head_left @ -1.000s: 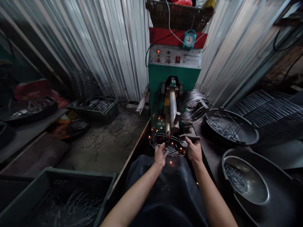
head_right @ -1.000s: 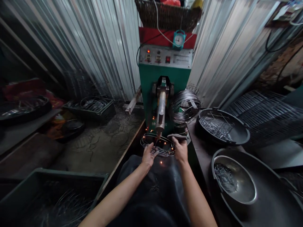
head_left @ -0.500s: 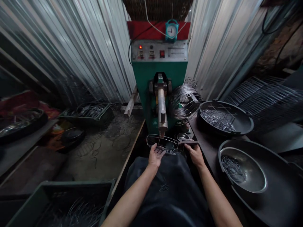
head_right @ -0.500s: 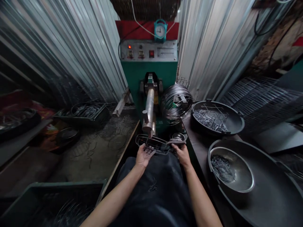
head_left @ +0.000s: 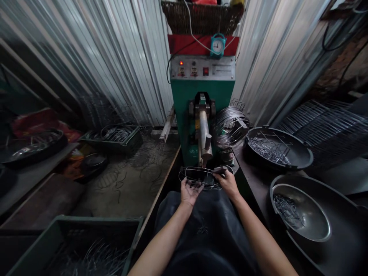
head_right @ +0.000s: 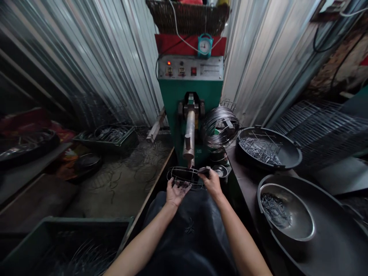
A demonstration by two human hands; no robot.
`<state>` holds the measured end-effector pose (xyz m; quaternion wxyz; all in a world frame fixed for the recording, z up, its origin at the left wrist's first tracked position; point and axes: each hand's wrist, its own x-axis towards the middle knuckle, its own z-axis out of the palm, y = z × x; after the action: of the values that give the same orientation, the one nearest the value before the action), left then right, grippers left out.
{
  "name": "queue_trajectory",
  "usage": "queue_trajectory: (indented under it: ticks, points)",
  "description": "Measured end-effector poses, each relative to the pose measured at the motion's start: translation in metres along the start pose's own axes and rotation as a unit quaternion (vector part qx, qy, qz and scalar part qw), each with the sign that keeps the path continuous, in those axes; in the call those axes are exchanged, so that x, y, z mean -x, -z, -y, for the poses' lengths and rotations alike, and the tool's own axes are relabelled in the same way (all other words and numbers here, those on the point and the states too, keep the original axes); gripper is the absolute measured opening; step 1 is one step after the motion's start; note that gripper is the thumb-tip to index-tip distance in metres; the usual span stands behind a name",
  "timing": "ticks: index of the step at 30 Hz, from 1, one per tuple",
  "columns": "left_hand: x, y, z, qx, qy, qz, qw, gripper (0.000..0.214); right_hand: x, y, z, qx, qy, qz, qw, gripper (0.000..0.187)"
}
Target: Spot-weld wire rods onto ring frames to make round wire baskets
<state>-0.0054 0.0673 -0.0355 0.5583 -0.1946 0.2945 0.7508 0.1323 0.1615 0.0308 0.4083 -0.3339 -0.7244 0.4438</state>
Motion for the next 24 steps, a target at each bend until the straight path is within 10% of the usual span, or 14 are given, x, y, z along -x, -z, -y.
queue_trajectory:
  ticks: [24]
  points:
    - [-0.001,-0.009,-0.017,-0.023,0.022,-0.056,0.998,0.036,-0.017,-0.008,0.006,0.006,-0.005,-0.002,1.0,0.019]
